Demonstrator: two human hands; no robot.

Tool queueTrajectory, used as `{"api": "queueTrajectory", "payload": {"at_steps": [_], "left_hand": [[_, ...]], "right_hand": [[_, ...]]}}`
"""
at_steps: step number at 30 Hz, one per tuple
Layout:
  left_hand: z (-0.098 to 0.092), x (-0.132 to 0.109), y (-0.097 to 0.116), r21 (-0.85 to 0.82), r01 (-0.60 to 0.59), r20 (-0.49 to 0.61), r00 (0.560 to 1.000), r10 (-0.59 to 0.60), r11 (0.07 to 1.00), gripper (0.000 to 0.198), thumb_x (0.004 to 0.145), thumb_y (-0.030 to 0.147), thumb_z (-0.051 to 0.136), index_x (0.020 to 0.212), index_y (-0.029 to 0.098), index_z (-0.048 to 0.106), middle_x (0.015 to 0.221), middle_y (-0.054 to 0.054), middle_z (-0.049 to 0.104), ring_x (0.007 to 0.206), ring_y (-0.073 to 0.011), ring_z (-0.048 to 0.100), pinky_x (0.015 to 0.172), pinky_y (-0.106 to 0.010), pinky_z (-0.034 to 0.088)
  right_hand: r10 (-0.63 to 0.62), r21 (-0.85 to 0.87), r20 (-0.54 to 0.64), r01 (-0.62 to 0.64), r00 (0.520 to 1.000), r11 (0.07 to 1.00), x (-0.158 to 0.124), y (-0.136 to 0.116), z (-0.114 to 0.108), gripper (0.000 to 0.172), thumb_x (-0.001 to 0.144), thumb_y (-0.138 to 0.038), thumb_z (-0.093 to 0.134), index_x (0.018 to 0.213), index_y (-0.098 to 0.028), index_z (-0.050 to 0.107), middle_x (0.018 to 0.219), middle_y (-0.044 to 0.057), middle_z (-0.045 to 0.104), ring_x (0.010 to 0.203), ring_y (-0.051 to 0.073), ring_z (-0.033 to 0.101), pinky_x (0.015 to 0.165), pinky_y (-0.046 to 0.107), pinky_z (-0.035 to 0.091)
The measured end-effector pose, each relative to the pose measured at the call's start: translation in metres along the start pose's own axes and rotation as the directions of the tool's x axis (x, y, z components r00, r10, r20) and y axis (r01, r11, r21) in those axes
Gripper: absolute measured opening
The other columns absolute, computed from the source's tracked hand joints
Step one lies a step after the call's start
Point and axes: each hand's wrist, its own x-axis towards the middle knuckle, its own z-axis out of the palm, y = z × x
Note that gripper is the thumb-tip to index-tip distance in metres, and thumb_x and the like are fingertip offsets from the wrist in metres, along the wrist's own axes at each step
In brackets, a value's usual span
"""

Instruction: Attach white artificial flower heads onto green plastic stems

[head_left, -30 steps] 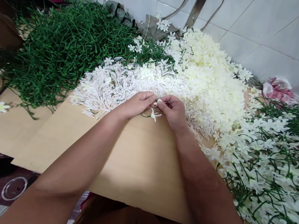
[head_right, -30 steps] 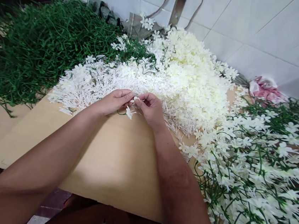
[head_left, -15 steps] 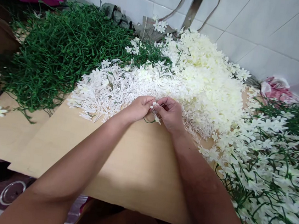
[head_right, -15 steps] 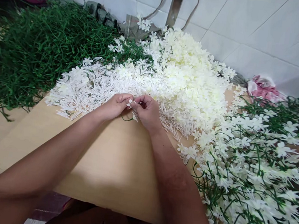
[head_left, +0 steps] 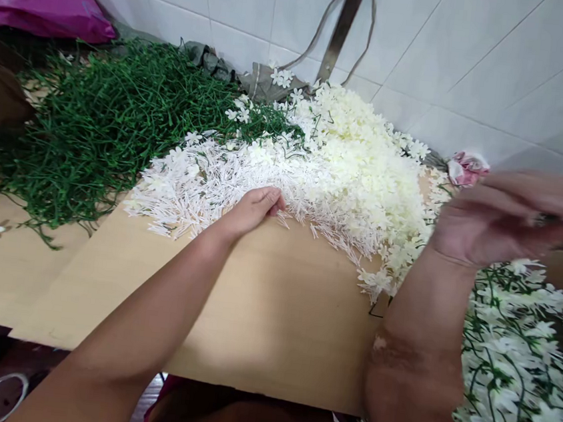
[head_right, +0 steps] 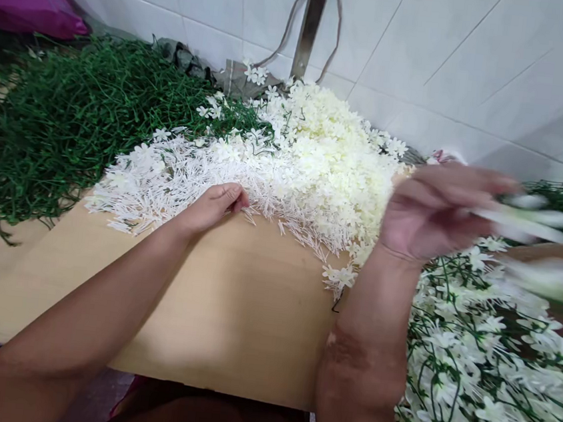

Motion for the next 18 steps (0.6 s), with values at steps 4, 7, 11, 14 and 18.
{"api": "queueTrajectory", "payload": {"at_steps": [4,7,11,14,18], "left_hand": [[0.002,0.001,-0.003,0.194,-0.003,0.064,0.998,-0.009,0.981,0.037,0.087,0.049,0.046,0.071,0.017,0.058,0.058,0.003,0.043,0.056,-0.0112,0.038,0.055,-0.025,0.031],[0.003,0.002,-0.006,0.236,-0.002,0.061,0.998,-0.012,0.972,0.035,0.088,0.045,0.044,0.072,0.017,0.058,0.058,0.003,0.043,0.055,-0.0109,0.038,0.054,-0.024,0.03],[0.003,0.003,-0.008,0.277,-0.001,0.055,0.998,-0.015,0.961,0.035,0.088,0.045,0.044,0.073,0.017,0.058,0.058,0.003,0.044,0.056,-0.011,0.038,0.056,-0.024,0.032],[0.003,0.002,-0.008,0.298,-0.006,0.057,0.998,-0.011,0.955,0.035,0.088,0.044,0.043,0.073,0.017,0.058,0.059,0.003,0.045,0.057,-0.0113,0.039,0.056,-0.024,0.033],[0.004,0.001,-0.007,0.328,-0.015,0.046,0.999,0.0,0.944,0.035,0.088,0.045,0.042,0.073,0.018,0.057,0.058,0.002,0.046,0.057,-0.0117,0.041,0.055,-0.023,0.033]], "right_hand": [[-0.022,0.044,-0.109,0.027,0.994,0.999,0.001,-0.003,-0.006,0.021,0.084,-0.042,0.057,0.069,-0.03,0.065,0.063,-0.003,0.062,0.077,0.019,0.071,0.048,0.027,0.052],[-0.053,-0.101,-0.117,0.041,0.992,0.994,0.01,0.012,-0.001,0.014,0.081,-0.042,0.065,0.077,-0.029,0.065,0.064,-0.002,0.061,0.075,0.017,0.07,0.051,0.026,0.053],[-0.134,-0.385,-0.061,0.101,0.989,0.918,0.024,0.039,0.018,0.017,0.081,-0.041,0.065,0.079,-0.024,0.063,0.066,-0.002,0.06,0.068,0.012,0.062,0.059,0.026,0.053],[-0.1,-0.724,0.019,0.082,0.995,0.685,0.035,0.067,0.039,0.014,0.079,-0.033,0.066,0.076,-0.02,0.061,0.069,0.0,0.06,0.064,0.012,0.055,0.063,0.03,0.05],[-0.098,-0.976,0.019,0.04,0.995,0.214,0.048,0.096,0.052,0.017,0.065,-0.014,0.073,0.068,-0.018,0.056,0.076,0.004,0.06,0.071,0.016,0.052,0.072,0.036,0.045]]}}
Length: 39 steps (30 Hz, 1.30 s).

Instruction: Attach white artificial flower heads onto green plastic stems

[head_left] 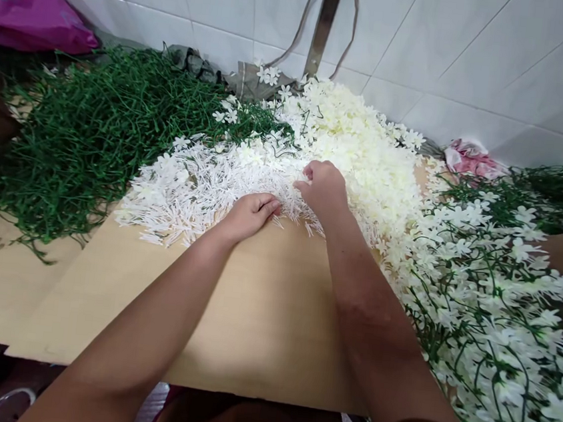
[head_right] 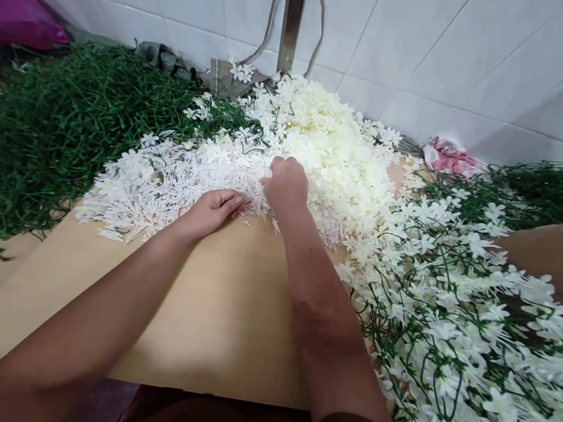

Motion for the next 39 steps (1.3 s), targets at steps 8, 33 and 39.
{"api": "queueTrajectory", "payload": {"at_steps": [8,33,39], "left_hand": [[0.001,0.003,-0.002,0.002,-0.008,0.004,1.0,0.008,1.0,0.033,0.089,0.042,0.043,0.069,0.019,0.056,0.053,0.003,0.046,0.051,-0.0115,0.04,0.052,-0.024,0.03],[0.001,0.003,-0.001,0.0,-0.001,-0.012,1.0,0.001,1.0,0.032,0.088,0.042,0.045,0.07,0.019,0.058,0.051,0.004,0.044,0.051,-0.012,0.038,0.052,-0.024,0.029],[0.0,0.003,0.002,-0.032,-0.005,-0.035,0.999,0.004,0.999,0.027,0.086,0.036,0.05,0.069,0.018,0.061,0.054,0.003,0.048,0.055,-0.0118,0.042,0.057,-0.025,0.032]], "right_hand": [[0.039,0.539,0.007,-0.037,0.999,0.842,0.011,0.029,-0.02,0.012,0.07,-0.019,0.071,0.067,-0.018,0.06,0.058,0.0,0.053,0.055,0.011,0.047,0.052,0.029,0.04],[-0.025,0.162,0.039,0.019,0.999,0.987,0.018,0.032,-0.017,0.023,0.059,-0.016,0.08,0.065,-0.021,0.058,0.054,-0.003,0.041,0.066,0.017,0.049,0.069,0.038,0.043],[-0.016,0.177,-0.03,0.021,0.999,0.984,0.015,0.024,-0.023,0.019,0.07,-0.018,0.068,0.057,-0.02,0.054,0.049,-0.005,0.038,0.051,0.009,0.035,0.057,0.03,0.035]]}}
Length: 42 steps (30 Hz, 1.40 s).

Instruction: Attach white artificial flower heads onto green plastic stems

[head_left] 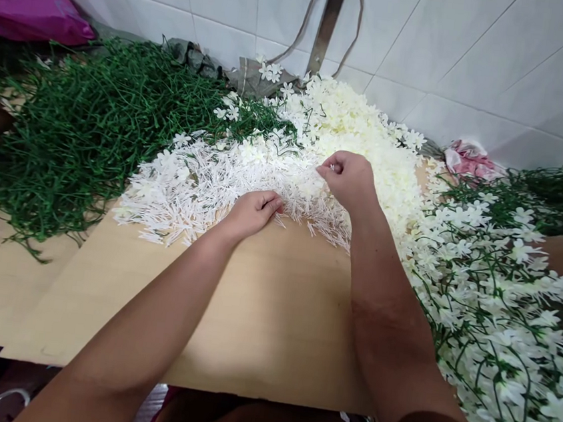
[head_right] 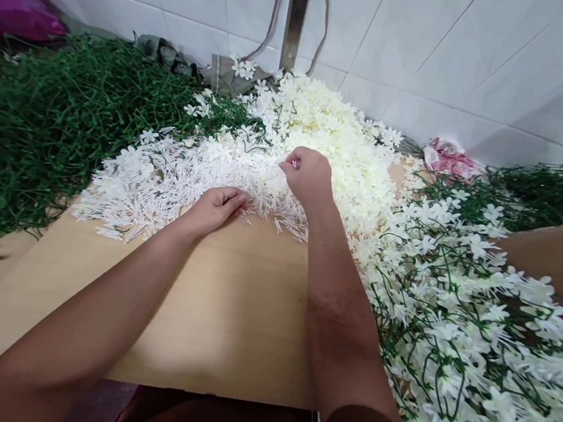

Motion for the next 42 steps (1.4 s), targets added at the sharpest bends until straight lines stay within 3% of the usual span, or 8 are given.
{"api": "queueTrajectory", "payload": {"at_steps": [3,6,9,14,19,26,35,42], "left_hand": [[0.002,0.0,0.003,-0.163,0.0,-0.068,0.998,-0.011,0.987,0.019,0.083,0.033,0.057,0.078,0.016,0.065,0.064,0.001,0.056,0.061,-0.0111,0.047,0.061,-0.025,0.037],[0.004,0.0,0.006,-0.428,-0.017,-0.12,0.992,-0.038,0.904,0.026,0.078,0.038,0.066,0.092,0.016,0.064,0.07,0.0,0.061,0.061,-0.01,0.05,0.061,-0.024,0.039],[0.005,0.0,0.007,-0.58,-0.003,-0.135,0.986,-0.093,0.815,0.033,0.072,0.045,0.072,0.085,0.017,0.06,0.067,0.001,0.061,0.056,-0.0086,0.051,0.056,-0.022,0.039],[0.003,0.002,0.007,-0.651,0.018,-0.176,0.969,-0.174,0.759,0.034,0.065,0.039,0.079,0.075,0.018,0.053,0.056,0.005,0.056,0.05,-0.0065,0.049,0.049,-0.018,0.037],[0.001,0.004,0.006,-0.633,-0.009,-0.209,0.965,-0.16,0.774,0.023,0.072,0.028,0.073,0.077,0.018,0.053,0.057,0.005,0.056,0.049,-0.0055,0.047,0.049,-0.018,0.037],[0.003,0.003,0.0,-0.356,-0.167,-0.441,0.898,-0.008,0.92,0.013,0.082,0.021,0.062,0.078,0.02,0.049,0.067,0.004,0.052,0.056,-0.0062,0.049,0.056,-0.02,0.041],[0.007,0.006,-0.01,-0.194,-0.173,-0.464,0.884,0.065,0.966,0.014,0.081,0.017,0.06,0.094,0.021,0.054,0.069,0.005,0.052,0.06,-0.0075,0.052,0.058,-0.02,0.041],[0.005,0.006,-0.002,-0.29,-0.144,-0.42,0.907,0.009,0.946,0.005,0.078,0.013,0.06,0.079,0.017,0.061,0.064,0.004,0.056,0.055,-0.0067,0.049,0.055,-0.019,0.041]], "right_hand": [[0.047,0.318,0.02,-0.051,0.999,0.947,-0.009,-0.011,-0.004,0.016,0.074,-0.028,0.068,0.065,-0.02,0.058,0.051,-0.004,0.044,0.049,0.008,0.035,0.05,0.027,0.031],[0.031,0.582,0.206,-0.148,0.978,0.799,-0.022,-0.023,0.009,0.027,0.071,-0.043,0.074,0.07,-0.021,0.059,0.057,-0.003,0.052,0.051,0.008,0.041,0.048,0.024,0.034],[0.039,0.641,0.356,-0.274,0.934,0.717,-0.034,-0.03,0.031,0.04,0.061,-0.052,0.08,0.069,-0.02,0.058,0.055,-0.004,0.052,0.048,0.006,0.04,0.044,0.023,0.032],[0.026,0.659,0.429,-0.332,0.903,0.675,-0.041,-0.026,0.051,0.048,0.053,-0.057,0.083,0.069,-0.018,0.06,0.055,-0.004,0.054,0.043,0.006,0.04,0.039,0.022,0.029],[0.078,0.719,0.415,-0.38,0.906,0.582,-0.035,-0.011,0.048,0.049,0.048,-0.053,0.087,0.071,-0.018,0.062,0.059,-0.004,0.056,0.048,0.005,0.045,0.042,0.02,0.038],[0.106,0.768,0.42,-0.415,0.901,0.487,-0.033,-0.01,0.043,0.047,0.045,-0.045,0.09,0.073,-0.02,0.063,0.063,-0.006,0.056,0.056,0.005,0.05,0.054,0.02,0.049],[0.008,0.821,0.402,-0.365,0.916,0.439,-0.036,-0.011,0.047,0.034,0.057,-0.024,0.085,0.081,-0.02,0.061,0.071,-0.007,0.059,0.067,0.005,0.059,0.083,0.028,0.059],[-0.003,0.779,0.274,-0.221,0.962,0.587,-0.036,-0.016,0.051,0.035,0.06,-0.035,0.083,0.075,-0.02,0.055,0.064,-0.006,0.058,0.059,0.007,0.057,0.062,0.025,0.057]]}}
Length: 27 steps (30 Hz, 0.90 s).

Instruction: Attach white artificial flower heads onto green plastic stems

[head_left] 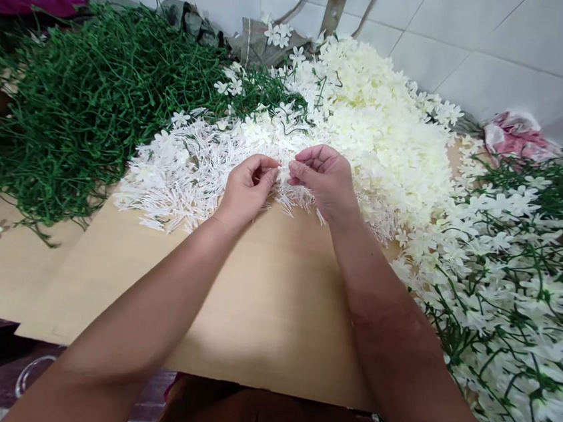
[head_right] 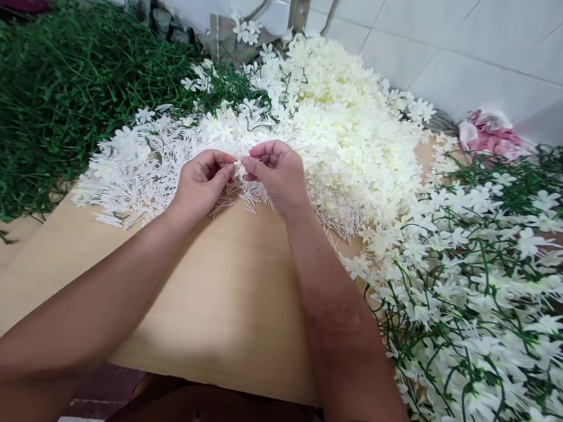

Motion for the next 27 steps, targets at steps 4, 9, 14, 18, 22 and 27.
{"api": "queueTrajectory", "payload": {"at_steps": [4,9,14,18,22,27], "left_hand": [[0.002,-0.001,0.007,-0.099,0.084,0.045,0.996,-0.079,0.992,0.007,0.075,0.014,0.066,0.072,0.017,0.061,0.06,0.004,0.056,0.05,-0.0061,0.048,0.052,-0.019,0.041],[0.003,-0.002,0.011,-0.184,0.168,0.074,0.985,-0.157,0.968,0.018,0.07,0.026,0.077,0.071,0.017,0.061,0.055,0.005,0.056,0.047,-0.0057,0.049,0.047,-0.018,0.04],[-0.002,-0.003,0.011,-0.231,0.145,0.1,0.987,-0.125,0.962,0.031,0.065,0.039,0.082,0.073,0.016,0.063,0.055,0.004,0.058,0.048,-0.0059,0.051,0.046,-0.018,0.04],[-0.004,-0.002,0.009,-0.224,0.131,0.1,0.989,-0.111,0.966,0.027,0.069,0.038,0.079,0.072,0.016,0.064,0.056,0.003,0.06,0.048,-0.0058,0.051,0.048,-0.018,0.041],[-0.003,0.0,0.009,-0.169,0.152,0.059,0.988,-0.144,0.974,0.019,0.076,0.027,0.073,0.067,0.016,0.061,0.054,0.003,0.059,0.046,-0.0059,0.049,0.046,-0.018,0.039],[-0.002,0.002,0.016,-0.097,0.206,-0.064,0.975,-0.213,0.974,0.024,0.081,0.01,0.061,0.06,0.016,0.053,0.047,0.005,0.053,0.042,-0.0048,0.044,0.043,-0.016,0.035]], "right_hand": [[-0.04,-0.134,-0.025,0.036,0.999,0.99,-0.001,-0.001,0.004,0.036,0.064,-0.041,0.081,0.068,-0.019,0.052,0.053,-0.007,0.054,0.047,0.005,0.049,0.047,0.022,0.046],[-0.114,-0.247,-0.069,0.094,0.991,0.964,-0.001,-0.002,0.006,0.037,0.06,-0.04,0.083,0.064,-0.019,0.052,0.051,-0.008,0.051,0.047,0.005,0.044,0.048,0.022,0.04],[-0.163,-0.332,-0.059,0.135,0.985,0.934,-0.003,-0.005,0.007,0.037,0.062,-0.04,0.081,0.062,-0.019,0.05,0.053,-0.008,0.049,0.05,0.005,0.042,0.05,0.022,0.038],[-0.155,-0.357,-0.03,0.134,0.987,0.924,-0.003,-0.006,0.007,0.034,0.066,-0.035,0.079,0.062,-0.019,0.05,0.055,-0.007,0.049,0.051,0.005,0.042,0.052,0.023,0.039],[-0.115,-0.349,-0.01,0.105,0.993,0.931,-0.004,-0.006,0.009,0.024,0.068,-0.022,0.075,0.065,-0.018,0.052,0.058,-0.006,0.052,0.053,0.006,0.045,0.054,0.024,0.041],[-0.044,-0.348,0.031,0.052,0.999,0.936,-0.001,-0.008,0.005,0.014,0.07,-0.013,0.068,0.067,-0.017,0.055,0.058,-0.005,0.053,0.053,0.007,0.047,0.056,0.025,0.044]]}}
